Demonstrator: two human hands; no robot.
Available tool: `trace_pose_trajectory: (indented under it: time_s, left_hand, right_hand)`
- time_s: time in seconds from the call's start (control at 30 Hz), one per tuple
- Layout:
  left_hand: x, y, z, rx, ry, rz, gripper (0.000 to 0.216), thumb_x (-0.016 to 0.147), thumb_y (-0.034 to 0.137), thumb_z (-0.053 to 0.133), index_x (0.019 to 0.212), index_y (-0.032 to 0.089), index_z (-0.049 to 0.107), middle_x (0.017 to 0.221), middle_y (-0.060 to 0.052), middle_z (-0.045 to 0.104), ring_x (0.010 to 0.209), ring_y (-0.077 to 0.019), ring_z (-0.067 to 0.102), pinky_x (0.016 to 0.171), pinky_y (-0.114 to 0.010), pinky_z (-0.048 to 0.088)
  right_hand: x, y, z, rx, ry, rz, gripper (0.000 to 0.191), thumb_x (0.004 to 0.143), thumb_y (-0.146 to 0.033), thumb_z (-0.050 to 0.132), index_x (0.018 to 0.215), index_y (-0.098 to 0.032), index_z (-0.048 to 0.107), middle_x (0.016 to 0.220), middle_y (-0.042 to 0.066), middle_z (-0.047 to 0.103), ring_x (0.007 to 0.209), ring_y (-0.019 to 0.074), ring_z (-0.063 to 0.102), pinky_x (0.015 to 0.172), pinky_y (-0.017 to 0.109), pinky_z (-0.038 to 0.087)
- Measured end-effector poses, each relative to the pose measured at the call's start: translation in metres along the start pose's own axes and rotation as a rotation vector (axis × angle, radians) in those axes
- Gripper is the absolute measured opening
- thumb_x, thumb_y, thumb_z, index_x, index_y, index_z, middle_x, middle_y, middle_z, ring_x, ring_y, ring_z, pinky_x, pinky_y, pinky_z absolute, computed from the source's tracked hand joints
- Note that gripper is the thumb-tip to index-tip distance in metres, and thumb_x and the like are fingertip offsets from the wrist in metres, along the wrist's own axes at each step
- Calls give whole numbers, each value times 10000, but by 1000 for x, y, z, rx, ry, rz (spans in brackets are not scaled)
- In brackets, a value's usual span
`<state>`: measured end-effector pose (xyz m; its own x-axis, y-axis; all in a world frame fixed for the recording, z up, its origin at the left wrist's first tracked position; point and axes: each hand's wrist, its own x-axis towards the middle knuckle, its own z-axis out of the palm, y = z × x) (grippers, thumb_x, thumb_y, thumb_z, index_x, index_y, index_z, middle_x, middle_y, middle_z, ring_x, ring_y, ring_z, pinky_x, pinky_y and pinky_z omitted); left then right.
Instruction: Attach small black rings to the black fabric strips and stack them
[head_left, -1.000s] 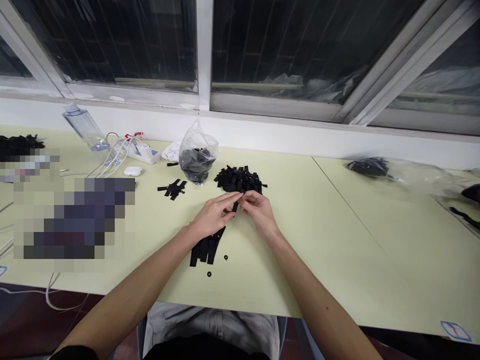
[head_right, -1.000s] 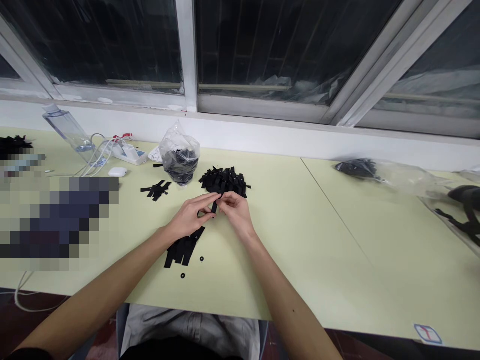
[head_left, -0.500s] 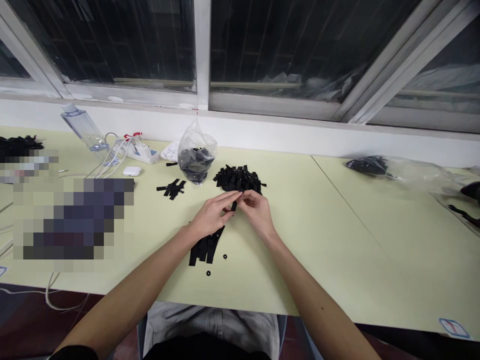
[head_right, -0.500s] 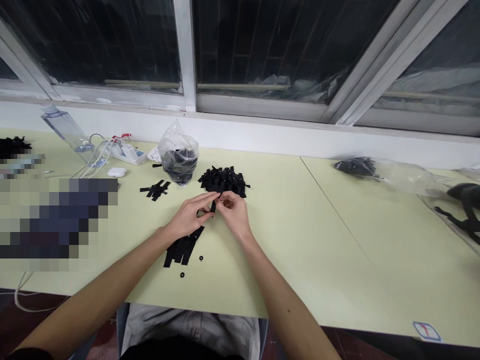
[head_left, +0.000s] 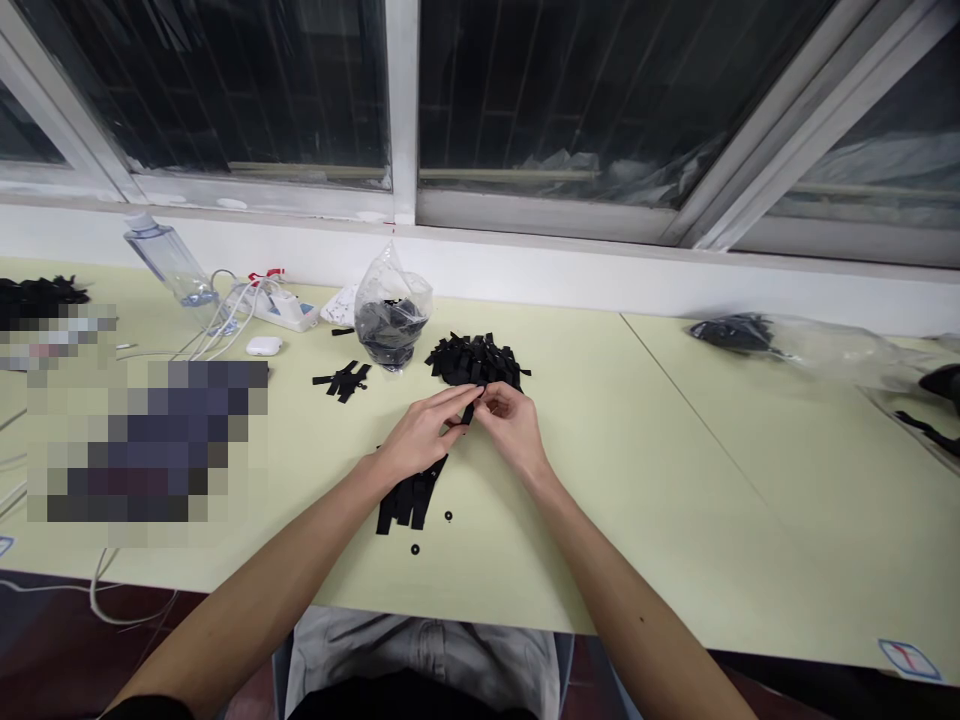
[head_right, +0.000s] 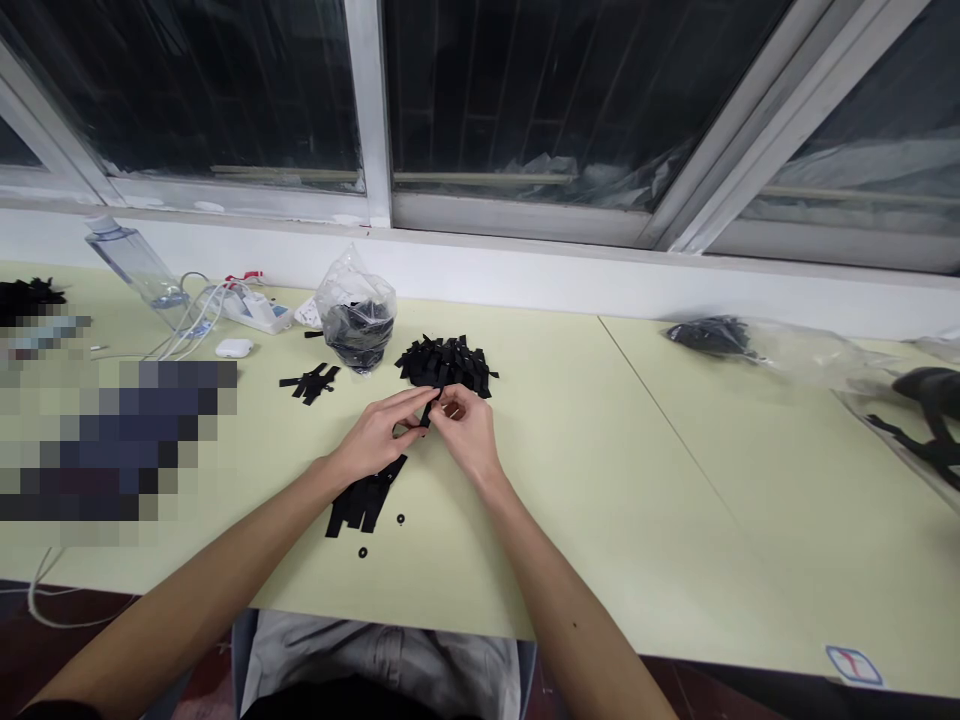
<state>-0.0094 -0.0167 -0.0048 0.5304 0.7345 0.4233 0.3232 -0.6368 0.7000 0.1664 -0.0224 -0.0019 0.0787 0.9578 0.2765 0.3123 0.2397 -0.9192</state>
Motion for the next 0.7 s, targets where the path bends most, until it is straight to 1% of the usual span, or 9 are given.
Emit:
trace_pose_trajectory:
  time_s: [0.1,0.17,0.3,0.37,0.4,0.47,0.53,0.6,0.7]
  left_hand:
    - [0,1,0,12,-2,0,608,887,102,520,1446,333,454,1494,-55,472,847,-134,681,821,-313,599]
    - [0,3,-1,11,8,3,581,899,117,521,1438,325,463,1482,-57,484,871,-141,682,841,-320,591]
    - [3,9,-5,-34,85,0,481,959,185,488,1427,296,465,1396,-66,568,1045,-171,660,973,-352,531]
    - [5,10,-7,-74,131,-26,451,980,232,483,1428,278,458,1321,-70,626,1062,-174,656,979,-349,519]
    - [6,9,-7,-90,150,-46,426,981,256,492,1407,264,482,1275,-71,654,1045,-175,663,964,-344,523]
    - [7,6,-7,-108,182,-84,337,969,298,528,1292,228,594,1170,-74,701,986,-181,679,914,-331,537]
    - [8,2,-7,-122,211,-106,249,946,324,571,1126,201,693,1085,-76,725,948,-190,688,873,-326,546]
    - [8,-1,-6,-151,239,-116,211,925,328,604,1026,193,732,1041,-72,735,944,-196,690,857,-328,550]
    - [8,-3,-5,-210,280,-130,189,903,319,633,989,199,751,1003,-65,744,931,-197,698,854,-336,559]
  right_hand:
    - [0,0,-1,24,-13,0,89,780,-284,634,807,-199,628,760,22,629,645,154,541,600,285,444]
    - [0,0,-1,41,-16,1,102,784,-295,643,814,-199,627,771,24,632,648,154,542,604,287,444]
    - [-1,-1,-2,84,-26,3,160,808,-343,650,766,-201,590,714,8,593,632,149,530,596,284,425]
    - [-1,-1,-1,98,-46,-4,187,818,-370,655,767,-204,585,701,5,584,631,150,530,592,285,418]
    - [-1,-1,-1,101,-57,-11,194,821,-383,658,780,-206,589,707,7,589,636,153,535,592,287,418]
    - [-1,-1,0,98,-74,-29,206,830,-405,659,811,-209,598,727,14,602,652,161,548,596,293,422]
    - [-2,-1,1,89,-80,-53,216,841,-422,656,826,-213,604,738,18,605,663,166,556,598,296,427]
    - [-3,0,1,82,-85,-72,219,848,-432,655,845,-216,616,752,22,613,674,171,566,604,301,438]
    - [-3,1,2,76,-100,-77,239,852,-453,653,903,-219,648,814,43,659,703,187,602,632,318,473]
